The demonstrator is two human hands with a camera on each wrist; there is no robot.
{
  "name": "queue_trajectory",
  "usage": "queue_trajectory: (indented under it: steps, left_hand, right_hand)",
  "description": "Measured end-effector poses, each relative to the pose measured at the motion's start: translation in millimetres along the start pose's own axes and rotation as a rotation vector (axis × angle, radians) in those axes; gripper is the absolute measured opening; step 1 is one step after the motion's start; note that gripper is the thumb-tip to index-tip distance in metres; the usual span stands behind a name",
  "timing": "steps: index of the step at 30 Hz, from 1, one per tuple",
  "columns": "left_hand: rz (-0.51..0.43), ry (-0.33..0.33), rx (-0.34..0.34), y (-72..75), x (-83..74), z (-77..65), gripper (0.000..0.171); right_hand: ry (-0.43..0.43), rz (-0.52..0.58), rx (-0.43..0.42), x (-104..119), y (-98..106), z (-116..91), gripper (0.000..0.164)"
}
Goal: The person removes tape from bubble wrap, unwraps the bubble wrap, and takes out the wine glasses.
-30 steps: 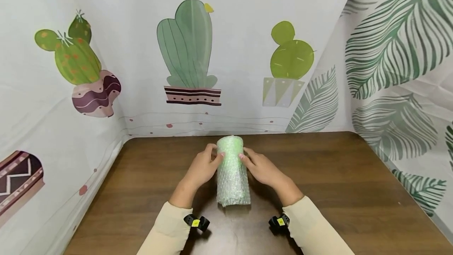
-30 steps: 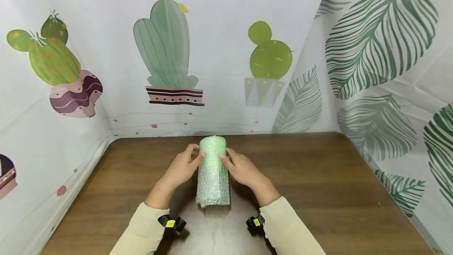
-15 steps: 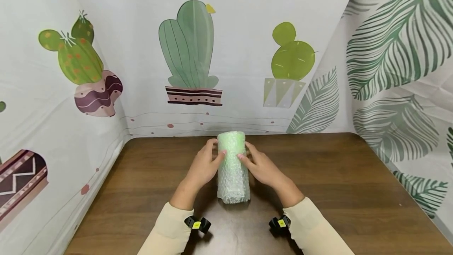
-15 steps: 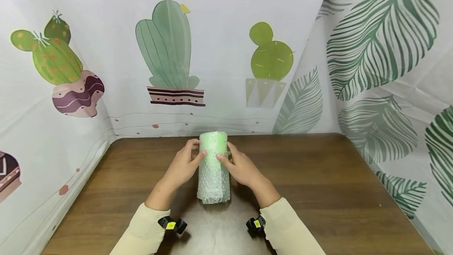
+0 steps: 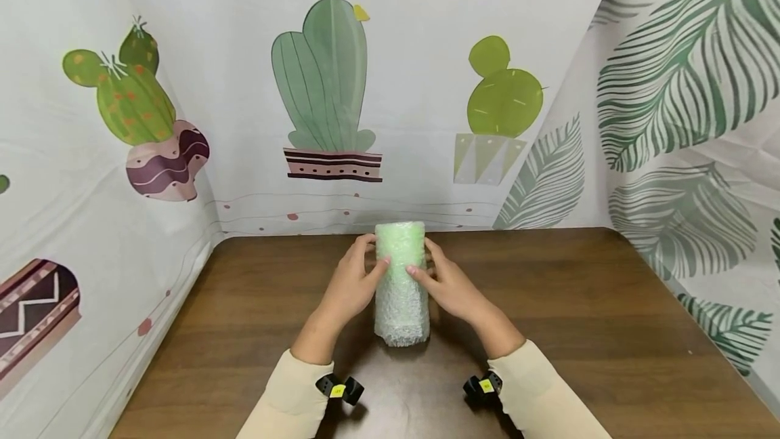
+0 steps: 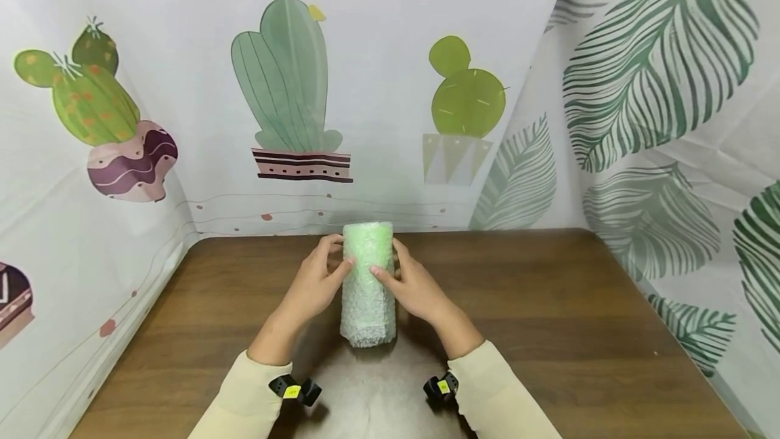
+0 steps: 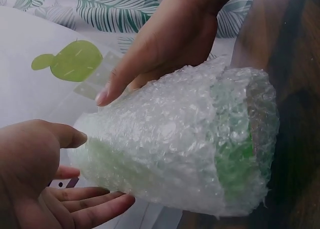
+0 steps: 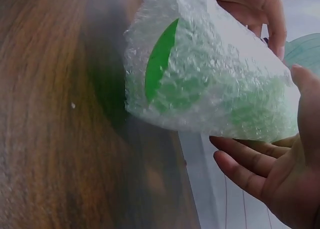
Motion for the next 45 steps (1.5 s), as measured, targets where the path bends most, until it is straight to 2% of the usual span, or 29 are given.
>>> queue_trajectory:
  steps: [6, 9, 15, 19, 23, 28, 32, 34, 36, 39, 45]
  left_hand:
    - [0.0, -0.054, -0.041, 1.7, -2.8, 1.0, 0.04]
    - [-0.008, -0.077, -0.065, 2.4, -4.2, 1.0, 0.037]
    - [-0.017, -0.105, -0.061, 2.3, -7.7, 0.5, 0.039]
    - [-0.036, -0.108, -0.059, 2.7, -9.0, 0.3, 0.041]
    - [-0.077, -0.08, -0.062, 2.3, -7.2, 1.3, 0.05]
    - [-0.153, -0.01, -0.047, -0.1, -2.7, 3.9, 0.067]
    - [-0.216, 0.073, 0.045, -7.9, 1.0, 2.3, 0.086]
    - [-0.28, 0.099, 0.103, -13.9, 2.1, 0.9, 0.091]
    - [-0.336, 0.112, 0.134, -19.1, 2.7, -0.1, 0.093]
    - [-0.407, 0.114, 0.126, -23.4, 2.8, -0.2, 0.092]
    - [-0.469, 0.1, 0.088, -25.8, 2.1, 2.3, 0.087]
  right_hand:
    - [-0.025, 0.043, -0.053, -1.4, 3.3, 1.7, 0.074]
    - [-0.051, 0.064, -0.052, 4.6, 3.6, -0.5, 0.073]
    - [-0.097, 0.085, -0.04, 3.4, 3.2, 0.7, 0.075]
    - [-0.086, 0.113, -0.064, -3.8, 2.5, 1.4, 0.076]
    - [-0.068, 0.175, -0.077, -2.8, 2.5, 0.4, 0.074]
    - [-0.057, 0.224, -0.054, 2.8, 1.4, 0.3, 0.07]
    - [-0.044, 0.26, -0.015, 7.0, 0.3, -0.6, 0.063]
    - [-0.037, 0.279, -0.002, 8.1, -0.5, -1.2, 0.061]
    - [-0.035, 0.278, 0.0, 8.5, -1.1, -1.8, 0.061]
    - [-0.029, 0.266, -0.004, 9.8, -2.0, -2.4, 0.063]
    - [0.002, 0.189, -0.022, 16.3, -0.1, -6.3, 0.069]
Point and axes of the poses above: each hand's wrist, its own z-axis towards the middle knuckle, its own y-axis out of the back of the hand, x = y × z, the point moved 4 cm from there along z, towards the middle knuckle, and after that the axes turned 3 degrees about z, right-handed, at the moved point
